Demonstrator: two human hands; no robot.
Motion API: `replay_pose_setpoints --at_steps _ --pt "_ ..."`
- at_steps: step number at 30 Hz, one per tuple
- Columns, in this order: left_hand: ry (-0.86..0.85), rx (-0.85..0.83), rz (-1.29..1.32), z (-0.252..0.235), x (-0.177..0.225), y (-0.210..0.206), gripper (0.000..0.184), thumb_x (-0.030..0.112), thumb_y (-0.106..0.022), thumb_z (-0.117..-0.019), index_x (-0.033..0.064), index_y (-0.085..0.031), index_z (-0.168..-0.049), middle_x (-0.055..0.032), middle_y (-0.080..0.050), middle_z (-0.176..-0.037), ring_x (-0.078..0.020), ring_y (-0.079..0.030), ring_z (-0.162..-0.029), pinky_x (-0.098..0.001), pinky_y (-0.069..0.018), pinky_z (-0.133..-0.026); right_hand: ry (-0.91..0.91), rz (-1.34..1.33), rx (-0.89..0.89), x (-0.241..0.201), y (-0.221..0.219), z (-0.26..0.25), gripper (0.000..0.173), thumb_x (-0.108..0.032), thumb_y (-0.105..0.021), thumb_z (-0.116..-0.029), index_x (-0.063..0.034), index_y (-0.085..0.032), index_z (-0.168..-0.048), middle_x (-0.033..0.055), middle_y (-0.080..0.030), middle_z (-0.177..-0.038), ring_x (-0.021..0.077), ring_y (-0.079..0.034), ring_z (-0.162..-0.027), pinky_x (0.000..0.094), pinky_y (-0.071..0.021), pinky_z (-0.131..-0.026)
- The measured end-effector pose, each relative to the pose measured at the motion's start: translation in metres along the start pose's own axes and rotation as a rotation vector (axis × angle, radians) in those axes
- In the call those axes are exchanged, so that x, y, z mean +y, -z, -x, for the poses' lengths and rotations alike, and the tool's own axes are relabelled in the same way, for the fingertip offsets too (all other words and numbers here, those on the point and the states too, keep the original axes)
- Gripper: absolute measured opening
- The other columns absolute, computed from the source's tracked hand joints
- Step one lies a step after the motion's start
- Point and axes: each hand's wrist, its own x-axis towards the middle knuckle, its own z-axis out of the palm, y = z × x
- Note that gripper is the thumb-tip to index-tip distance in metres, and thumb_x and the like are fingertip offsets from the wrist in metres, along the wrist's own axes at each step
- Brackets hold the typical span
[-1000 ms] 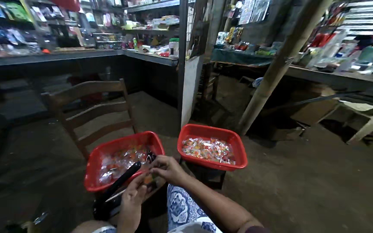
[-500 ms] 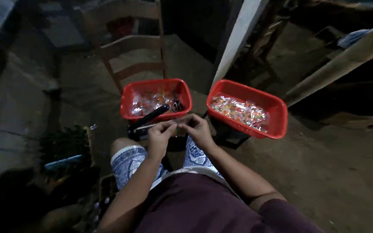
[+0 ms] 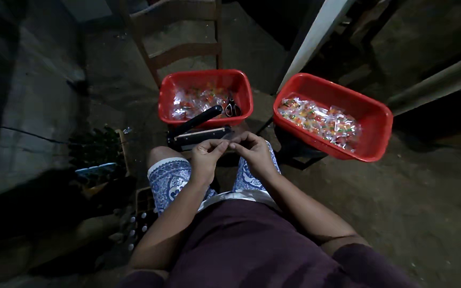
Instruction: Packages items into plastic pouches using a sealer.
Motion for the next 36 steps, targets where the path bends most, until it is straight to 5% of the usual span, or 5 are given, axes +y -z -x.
replay_pose_setpoints --at_steps 11,17,26,30,36 --pt "-0.288 -0.004 -0.295 -0.001 -0.016 0.002 0.023 -0.004 -0.069 -0.0913 -0.0044 -0.067 -0.114 -0.0002 -0.073 -0.096 -0.0011 -0.068 -0.084 -0.0215 -0.0586 -0.079 -0.001 -0.022 0.013 0.011 0.004 0.001 0.008 0.0 -0.071 -0.0903 -0.0073 -0.068 -0.088 -0.0026 -0.069 -0.081 0.0029 -0.064 -0.071 0.021 -0.0561 -0.068" --pt "-0.159 0.053 -0.168 -0.003 -0.015 0.002 0.043 0.0 -0.064 -0.0962 0.0125 -0.046 -0.133 0.0059 -0.07 -0.086 -0.0021 -0.067 -0.07 -0.0217 -0.0581 -0.069 -0.02 0.019 0.005 0.008 0.003 0.002 0.008 -0.003 -0.068 -0.0948 -0.0069 -0.066 -0.088 -0.0023 -0.069 -0.079 0.0017 -0.062 -0.067 0.0195 -0.054 -0.065" --pt "-0.411 -0.147 -0.471 -0.003 -0.01 0.015 0.014 -0.002 -0.067 -0.0928 -0.005 -0.074 -0.105 -0.0086 -0.072 -0.105 -0.0028 -0.067 -0.094 -0.0181 -0.0562 -0.085 0.178 0.022 0.026 0.019 0.005 -0.002 0.027 -0.003 -0.065 -0.0945 -0.0127 -0.046 -0.11 -0.0064 -0.062 -0.082 0.0015 -0.062 -0.07 0.0205 -0.0562 -0.067" --pt "-0.357 -0.123 -0.462 -0.002 -0.006 0.018 0.014 -0.003 -0.073 -0.0879 -0.0034 -0.074 -0.101 -0.0062 -0.072 -0.1 -0.0029 -0.068 -0.089 -0.0194 -0.0576 -0.081 0.334 0.266 -0.165 0.017 0.016 -0.007 0.01 0.0 -0.064 -0.0935 0.0037 -0.066 -0.102 0.0064 -0.067 -0.097 0.0048 -0.064 -0.082 0.0216 -0.057 -0.075" --pt "-0.323 -0.111 -0.408 0.001 -0.006 0.018 0.016 -0.007 -0.075 -0.084 -0.0031 -0.075 -0.1 -0.0038 -0.074 -0.095 -0.0017 -0.069 -0.085 -0.0189 -0.0589 -0.079 0.252 0.302 -0.179 0.009 0.018 -0.005 0.008 0.003 -0.07 -0.0881 0.0022 -0.072 -0.096 0.0048 -0.069 -0.094 0.0029 -0.065 -0.08 0.0191 -0.0574 -0.075"
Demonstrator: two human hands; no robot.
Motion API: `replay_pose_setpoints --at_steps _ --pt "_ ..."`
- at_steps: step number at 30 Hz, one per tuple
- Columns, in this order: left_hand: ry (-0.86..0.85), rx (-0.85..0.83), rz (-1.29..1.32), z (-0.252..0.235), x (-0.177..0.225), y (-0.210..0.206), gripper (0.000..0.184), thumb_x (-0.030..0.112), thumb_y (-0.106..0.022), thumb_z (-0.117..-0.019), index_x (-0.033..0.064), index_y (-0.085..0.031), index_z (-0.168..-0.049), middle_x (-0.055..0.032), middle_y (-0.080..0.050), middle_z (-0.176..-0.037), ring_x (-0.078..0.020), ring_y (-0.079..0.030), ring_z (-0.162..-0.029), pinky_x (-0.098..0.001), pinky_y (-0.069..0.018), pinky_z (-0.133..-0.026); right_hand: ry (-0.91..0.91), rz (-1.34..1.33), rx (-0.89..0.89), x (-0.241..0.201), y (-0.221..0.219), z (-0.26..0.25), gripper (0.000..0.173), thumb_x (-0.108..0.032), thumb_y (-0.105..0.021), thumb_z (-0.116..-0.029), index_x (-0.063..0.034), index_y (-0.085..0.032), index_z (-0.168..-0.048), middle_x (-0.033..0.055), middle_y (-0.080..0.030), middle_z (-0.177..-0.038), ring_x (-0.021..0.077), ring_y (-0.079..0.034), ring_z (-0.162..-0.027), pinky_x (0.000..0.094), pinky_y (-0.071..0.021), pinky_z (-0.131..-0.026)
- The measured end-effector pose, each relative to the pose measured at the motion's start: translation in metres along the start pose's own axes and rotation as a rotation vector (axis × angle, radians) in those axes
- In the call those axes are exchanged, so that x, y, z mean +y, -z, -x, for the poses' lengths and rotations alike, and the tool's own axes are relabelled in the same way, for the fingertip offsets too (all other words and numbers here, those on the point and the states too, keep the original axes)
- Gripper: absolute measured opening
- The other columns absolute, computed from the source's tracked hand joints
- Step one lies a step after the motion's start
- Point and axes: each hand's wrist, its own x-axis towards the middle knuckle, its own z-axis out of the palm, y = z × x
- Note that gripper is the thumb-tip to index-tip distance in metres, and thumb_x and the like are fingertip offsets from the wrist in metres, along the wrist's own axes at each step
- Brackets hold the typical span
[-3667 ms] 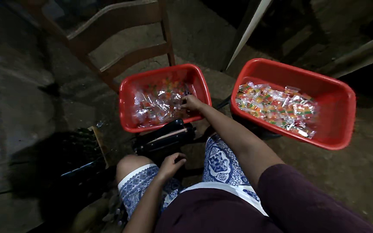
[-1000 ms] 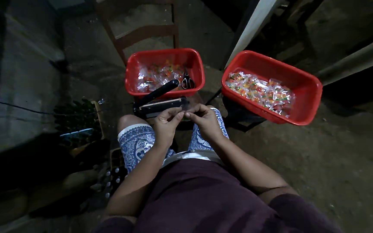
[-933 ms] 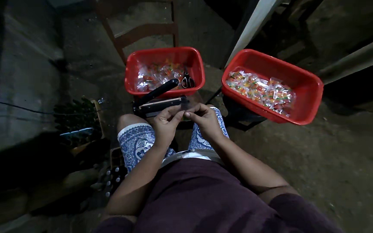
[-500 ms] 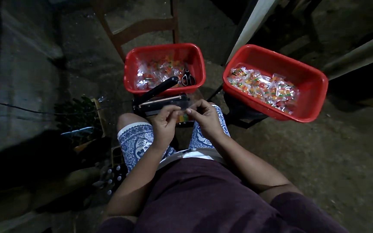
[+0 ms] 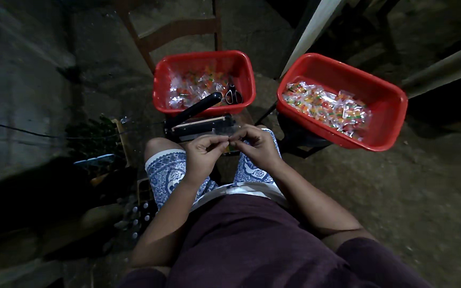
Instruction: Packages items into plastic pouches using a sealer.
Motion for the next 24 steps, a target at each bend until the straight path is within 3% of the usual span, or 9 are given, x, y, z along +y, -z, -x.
replay_pose_setpoints --at_steps 5,8,11,15,24 --pt "0.049 -0.022 0.082 0.0 -0.001 0.0015 0.018 -0.008 -0.073 -0.0846 -0.0021 -0.074 -0.101 -0.001 -0.074 -0.094 -0.0019 -0.069 -0.084 -0.0208 -0.0596 -0.079 -0.059 -0.055 -0.017 -0.0044 0.0018 -0.0003 0.01 0.004 -0.071 -0.0871 0.001 -0.072 -0.096 0.0035 -0.07 -0.094 0.0024 -0.065 -0.079 0.019 -0.0577 -0.073" --pt "-0.031 -0.054 0.018 -0.001 -0.0012 0.0036 0.027 -0.006 -0.073 -0.0861 -0.0062 -0.071 -0.113 -0.0063 -0.076 -0.101 -0.0035 -0.071 -0.09 -0.0213 -0.0594 -0.084 -0.041 -0.018 -0.016 -0.0048 0.0025 -0.0004 0.019 0.002 -0.071 -0.0886 0.0025 -0.072 -0.107 0.0055 -0.071 -0.097 0.0036 -0.066 -0.081 0.0201 -0.058 -0.077" --pt "-0.143 -0.042 -0.116 -0.0019 -0.0015 0.005 0.025 -0.003 -0.074 -0.0866 -0.0067 -0.072 -0.112 -0.0099 -0.076 -0.101 -0.005 -0.072 -0.091 -0.0204 -0.0586 -0.085 0.033 0.124 0.007 -0.0072 0.0029 -0.0004 0.026 -0.001 -0.071 -0.0895 0.003 -0.072 -0.115 0.0073 -0.071 -0.098 0.0052 -0.067 -0.084 0.0207 -0.0565 -0.081" --pt "-0.202 -0.035 -0.238 -0.0037 0.0 0.007 0.026 -0.001 -0.074 -0.0874 -0.0054 -0.073 -0.113 -0.0108 -0.076 -0.098 -0.0075 -0.072 -0.088 -0.0215 -0.0583 -0.084 0.115 0.268 0.042 -0.0097 0.0018 0.0002 0.028 0.0 -0.072 -0.0874 0.0021 -0.073 -0.115 0.01 -0.072 -0.098 0.0111 -0.068 -0.087 0.0265 -0.0541 -0.084" --pt "-0.273 -0.014 -0.351 -0.0063 0.0022 0.0041 0.026 -0.002 -0.072 -0.0884 -0.0069 -0.072 -0.114 -0.0152 -0.074 -0.097 -0.0125 -0.072 -0.087 -0.0231 -0.0585 -0.083 0.135 0.283 0.086 -0.0093 -0.0001 0.0002 0.026 0.003 -0.07 -0.0877 0.0052 -0.073 -0.114 0.0135 -0.071 -0.098 0.0131 -0.069 -0.087 0.0244 -0.0581 -0.082"
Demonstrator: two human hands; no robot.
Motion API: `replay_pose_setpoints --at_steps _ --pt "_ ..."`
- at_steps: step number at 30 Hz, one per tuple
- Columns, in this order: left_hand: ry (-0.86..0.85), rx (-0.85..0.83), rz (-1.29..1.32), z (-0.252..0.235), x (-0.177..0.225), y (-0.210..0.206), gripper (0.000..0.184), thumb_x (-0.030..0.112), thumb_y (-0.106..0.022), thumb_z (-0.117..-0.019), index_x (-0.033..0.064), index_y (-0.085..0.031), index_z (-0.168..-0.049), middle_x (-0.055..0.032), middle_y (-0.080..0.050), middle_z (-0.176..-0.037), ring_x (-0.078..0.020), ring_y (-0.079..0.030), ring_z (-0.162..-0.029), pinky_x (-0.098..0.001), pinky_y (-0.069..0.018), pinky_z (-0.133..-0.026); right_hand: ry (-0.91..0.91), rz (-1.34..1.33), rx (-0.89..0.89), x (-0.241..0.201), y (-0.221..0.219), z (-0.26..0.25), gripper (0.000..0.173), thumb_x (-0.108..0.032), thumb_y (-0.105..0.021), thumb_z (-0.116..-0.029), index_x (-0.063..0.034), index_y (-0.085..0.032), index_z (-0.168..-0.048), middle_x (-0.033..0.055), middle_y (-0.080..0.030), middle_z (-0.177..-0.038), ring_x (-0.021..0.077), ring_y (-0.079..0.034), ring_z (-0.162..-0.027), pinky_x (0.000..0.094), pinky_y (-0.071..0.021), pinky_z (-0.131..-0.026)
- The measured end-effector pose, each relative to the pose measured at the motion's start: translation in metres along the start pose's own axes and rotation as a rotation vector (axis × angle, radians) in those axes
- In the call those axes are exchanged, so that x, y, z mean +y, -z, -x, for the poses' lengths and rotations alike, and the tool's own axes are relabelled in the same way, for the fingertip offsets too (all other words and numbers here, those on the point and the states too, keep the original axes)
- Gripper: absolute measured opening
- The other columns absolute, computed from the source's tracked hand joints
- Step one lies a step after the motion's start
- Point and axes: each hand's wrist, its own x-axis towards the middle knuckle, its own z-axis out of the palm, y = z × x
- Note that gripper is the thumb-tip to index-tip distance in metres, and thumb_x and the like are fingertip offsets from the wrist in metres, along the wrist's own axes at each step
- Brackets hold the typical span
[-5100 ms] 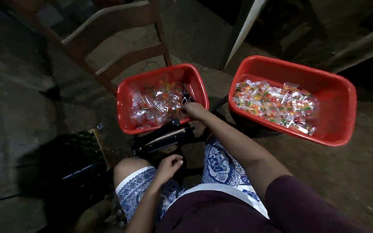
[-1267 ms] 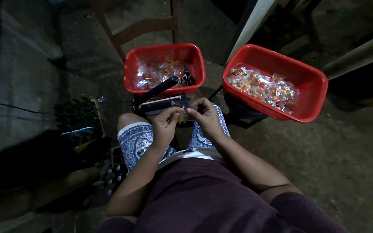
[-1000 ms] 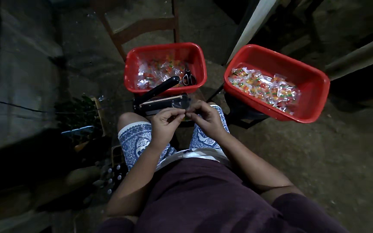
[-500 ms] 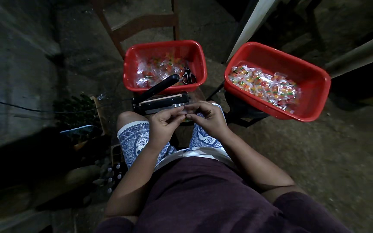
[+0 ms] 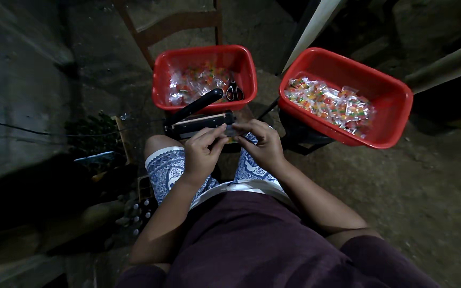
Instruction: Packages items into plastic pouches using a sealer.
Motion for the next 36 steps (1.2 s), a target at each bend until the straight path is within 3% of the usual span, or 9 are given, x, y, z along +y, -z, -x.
replay_pose_setpoints --at_steps 5,11,26,28,31,34,36 --pt "-0.005 -0.043 -0.089 -0.001 -0.003 0.0 0.027 0.001 -0.072 -0.0892 -0.0053 -0.073 -0.116 -0.0147 -0.073 -0.095 -0.0147 -0.071 -0.083 -0.0251 -0.0585 -0.079 0.025 0.075 -0.003 0.003 -0.002 -0.001 0.028 0.002 -0.071 -0.0881 0.0044 -0.072 -0.116 0.0138 -0.072 -0.098 0.0166 -0.069 -0.088 0.0276 -0.0574 -0.085" --pt "0.025 -0.044 -0.134 -0.001 -0.004 -0.002 0.019 0.004 -0.073 -0.0898 -0.0017 -0.076 -0.108 -0.015 -0.072 -0.096 -0.0159 -0.071 -0.084 -0.0254 -0.0587 -0.079 0.018 0.182 -0.019 0.004 -0.003 -0.002 0.022 0.0 -0.07 -0.0892 0.0024 -0.074 -0.111 0.0145 -0.071 -0.097 0.022 -0.069 -0.089 0.0327 -0.056 -0.085" --pt "0.086 -0.095 -0.101 -0.004 -0.012 -0.004 0.007 0.004 -0.075 -0.089 -0.0002 -0.077 -0.094 -0.0124 -0.071 -0.094 -0.0118 -0.068 -0.082 -0.0214 -0.0559 -0.076 -0.093 0.175 -0.108 0.011 0.002 -0.006 0.009 -0.003 -0.071 -0.0908 0.0007 -0.074 -0.098 0.0136 -0.068 -0.091 0.0204 -0.066 -0.083 0.0317 -0.056 -0.079" --pt "0.154 -0.119 -0.05 -0.006 -0.013 -0.002 0.006 0.006 -0.075 -0.089 0.0007 -0.076 -0.093 -0.0109 -0.066 -0.094 -0.0101 -0.063 -0.08 -0.0203 -0.0531 -0.073 -0.17 0.102 -0.136 0.014 0.003 -0.007 0.009 -0.006 -0.07 -0.0934 0.0013 -0.073 -0.098 0.0137 -0.065 -0.094 0.0185 -0.065 -0.085 0.0312 -0.0555 -0.08" --pt "0.327 -0.186 0.1 -0.011 -0.019 0.001 0.008 0.007 -0.073 -0.0925 0.0007 -0.074 -0.096 -0.0099 -0.065 -0.107 -0.0089 -0.064 -0.092 -0.0228 -0.0559 -0.082 -0.356 -0.114 -0.166 0.024 0.004 -0.011 0.01 -0.011 -0.067 -0.0971 -0.0007 -0.069 -0.098 0.0081 -0.062 -0.103 0.0072 -0.063 -0.09 0.0218 -0.0553 -0.081" --pt "0.543 -0.146 0.31 -0.011 -0.031 -0.007 0.006 0.007 -0.072 -0.0933 0.0025 -0.074 -0.097 -0.0021 -0.072 -0.093 -0.0044 -0.067 -0.083 -0.0233 -0.0565 -0.078 -0.557 -0.394 -0.144 0.038 -0.002 -0.013 0.008 -0.009 -0.063 -0.0993 -0.002 -0.067 -0.096 0.0015 -0.067 -0.091 0.0049 -0.066 -0.082 0.0256 -0.0582 -0.08" --pt "0.704 -0.083 0.476 -0.01 -0.037 -0.014 0.004 0.003 -0.071 -0.0934 0.0008 -0.072 -0.096 -0.0019 -0.071 -0.086 -0.0057 -0.067 -0.078 -0.0244 -0.0587 -0.076 -0.669 -0.534 -0.118 0.045 -0.009 -0.012 0.009 -0.009 -0.061 -0.1012 -0.0035 -0.065 -0.096 -0.0002 -0.064 -0.083 0.0055 -0.063 -0.076 0.0256 -0.056 -0.076"
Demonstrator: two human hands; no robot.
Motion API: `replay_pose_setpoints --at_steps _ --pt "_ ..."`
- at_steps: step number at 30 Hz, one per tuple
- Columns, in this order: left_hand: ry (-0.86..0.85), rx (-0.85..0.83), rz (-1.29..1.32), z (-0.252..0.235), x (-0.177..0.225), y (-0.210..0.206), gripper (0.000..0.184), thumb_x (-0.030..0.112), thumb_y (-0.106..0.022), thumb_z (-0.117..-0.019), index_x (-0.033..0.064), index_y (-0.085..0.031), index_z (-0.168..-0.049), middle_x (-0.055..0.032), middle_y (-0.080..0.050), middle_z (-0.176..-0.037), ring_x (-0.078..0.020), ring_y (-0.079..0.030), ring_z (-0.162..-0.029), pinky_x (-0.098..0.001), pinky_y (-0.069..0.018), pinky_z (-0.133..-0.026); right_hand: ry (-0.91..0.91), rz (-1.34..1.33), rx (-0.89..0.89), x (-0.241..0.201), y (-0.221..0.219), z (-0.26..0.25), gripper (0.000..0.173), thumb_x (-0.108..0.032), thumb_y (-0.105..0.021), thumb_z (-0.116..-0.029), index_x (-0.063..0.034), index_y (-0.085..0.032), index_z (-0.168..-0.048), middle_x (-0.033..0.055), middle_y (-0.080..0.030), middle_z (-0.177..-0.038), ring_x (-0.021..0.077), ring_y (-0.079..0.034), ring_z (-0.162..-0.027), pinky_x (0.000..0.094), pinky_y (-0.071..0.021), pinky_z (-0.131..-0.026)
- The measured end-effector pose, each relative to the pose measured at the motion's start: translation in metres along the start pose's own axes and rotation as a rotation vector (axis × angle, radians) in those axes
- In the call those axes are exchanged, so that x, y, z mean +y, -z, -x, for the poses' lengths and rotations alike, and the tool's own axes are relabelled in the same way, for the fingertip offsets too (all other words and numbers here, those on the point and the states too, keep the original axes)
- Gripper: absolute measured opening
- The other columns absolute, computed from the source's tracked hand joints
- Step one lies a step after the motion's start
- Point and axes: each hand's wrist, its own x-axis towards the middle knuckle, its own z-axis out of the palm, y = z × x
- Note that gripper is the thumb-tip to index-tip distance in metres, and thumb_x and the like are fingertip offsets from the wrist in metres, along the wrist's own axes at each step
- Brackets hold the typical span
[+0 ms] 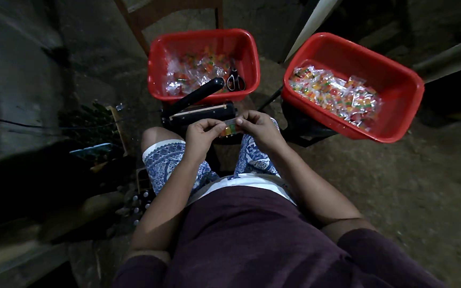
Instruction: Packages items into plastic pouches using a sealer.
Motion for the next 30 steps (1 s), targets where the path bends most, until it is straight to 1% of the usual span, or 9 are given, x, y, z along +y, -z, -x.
replay_pose_setpoints --at_steps 5,11,14,16,18,20,24,27,30 --pt "0.209 0.078 0.226 -0.004 -0.009 -0.004 0.006 0.006 -0.065 -0.0994 0.0009 -0.068 -0.101 -0.0026 -0.07 -0.088 -0.009 -0.068 -0.078 -0.0269 -0.06 -0.077 -0.146 -0.163 0.037 0.01 -0.005 -0.006 0.011 -0.009 -0.058 -0.1037 -0.0047 -0.062 -0.095 0.0001 -0.063 -0.081 0.0068 -0.062 -0.073 0.0249 -0.0558 -0.072" --pt "0.145 0.126 0.196 -0.006 -0.017 -0.004 0.004 0.004 -0.064 -0.0992 0.0028 -0.067 -0.097 0.0002 -0.068 -0.084 -0.0059 -0.066 -0.076 -0.0236 -0.0587 -0.075 -0.144 -0.136 0.044 0.021 -0.008 -0.015 0.01 -0.009 -0.06 -0.1023 -0.0048 -0.062 -0.093 -0.0009 -0.063 -0.078 0.0046 -0.059 -0.067 0.0221 -0.0526 -0.066" --pt "0.17 0.156 0.192 -0.007 -0.023 -0.002 0.005 0.007 -0.064 -0.1003 0.0031 -0.067 -0.1 0.0003 -0.067 -0.087 -0.0062 -0.065 -0.076 -0.0246 -0.0581 -0.075 -0.157 -0.099 0.039 0.026 -0.01 -0.021 0.011 -0.009 -0.062 -0.1014 -0.0041 -0.063 -0.092 -0.001 -0.063 -0.077 0.0037 -0.058 -0.066 0.0208 -0.0509 -0.064" --pt "0.244 0.154 0.201 -0.009 -0.026 0.0 0.011 0.012 -0.061 -0.1029 0.0036 -0.066 -0.108 -0.0017 -0.066 -0.092 -0.009 -0.065 -0.079 -0.027 -0.0581 -0.076 -0.146 -0.065 0.031 0.034 -0.01 -0.027 0.011 -0.009 -0.061 -0.1015 -0.0033 -0.064 -0.092 -0.0007 -0.063 -0.077 0.0034 -0.056 -0.065 0.0202 -0.0485 -0.062" --pt "0.329 0.091 0.233 -0.009 -0.031 0.005 0.02 0.017 -0.057 -0.1057 0.0053 -0.063 -0.121 -0.005 -0.066 -0.105 -0.0136 -0.065 -0.088 -0.0326 -0.0576 -0.08 -0.141 -0.049 0.032 0.04 -0.011 -0.035 0.012 -0.01 -0.06 -0.1021 -0.0026 -0.064 -0.093 -0.0001 -0.064 -0.077 0.0038 -0.056 -0.065 0.0205 -0.0482 -0.061" --pt "0.38 0.044 0.297 -0.01 -0.038 0.008 0.021 0.012 -0.056 -0.105 0.0062 -0.06 -0.125 -0.0066 -0.066 -0.11 -0.0168 -0.068 -0.092 -0.035 -0.0589 -0.081 -0.151 -0.037 0.031 0.045 -0.013 -0.041 0.012 -0.011 -0.061 -0.1022 -0.0021 -0.064 -0.094 0.0 -0.064 -0.078 0.0035 -0.056 -0.065 0.0205 -0.0483 -0.061" --pt "0.438 0.113 0.433 -0.016 -0.05 0.005 0.018 0.003 -0.057 -0.1026 0.0063 -0.059 -0.12 -0.0055 -0.067 -0.103 -0.0149 -0.067 -0.088 -0.0313 -0.058 -0.079 -0.202 0.023 0.025 0.053 -0.019 -0.057 0.014 -0.012 -0.061 -0.1027 0.0006 -0.065 -0.099 0.003 -0.064 -0.082 0.0057 -0.058 -0.069 0.0233 -0.0502 -0.065" --pt "0.467 0.2 0.482 -0.028 -0.059 0.004 0.015 0.007 -0.056 -0.1041 0.0073 -0.059 -0.119 -0.0041 -0.066 -0.099 -0.0124 -0.066 -0.082 -0.028 -0.0569 -0.075 -0.221 0.048 0.035 0.062 -0.024 -0.073 0.014 -0.011 -0.061 -0.1028 0.0022 -0.065 -0.101 0.0044 -0.064 -0.083 0.0066 -0.058 -0.069 0.0243 -0.0503 -0.065" --pt "0.492 0.286 0.512 -0.043 -0.067 0.004 0.014 0.011 -0.058 -0.1039 0.0092 -0.061 -0.118 -0.003 -0.065 -0.095 -0.0099 -0.064 -0.077 -0.0243 -0.0549 -0.07 -0.257 0.083 0.036 0.069 -0.028 -0.093 0.017 -0.014 -0.063 -0.1023 0.0029 -0.065 -0.101 0.0064 -0.066 -0.085 0.0089 -0.062 -0.072 0.028 -0.0541 -0.07"
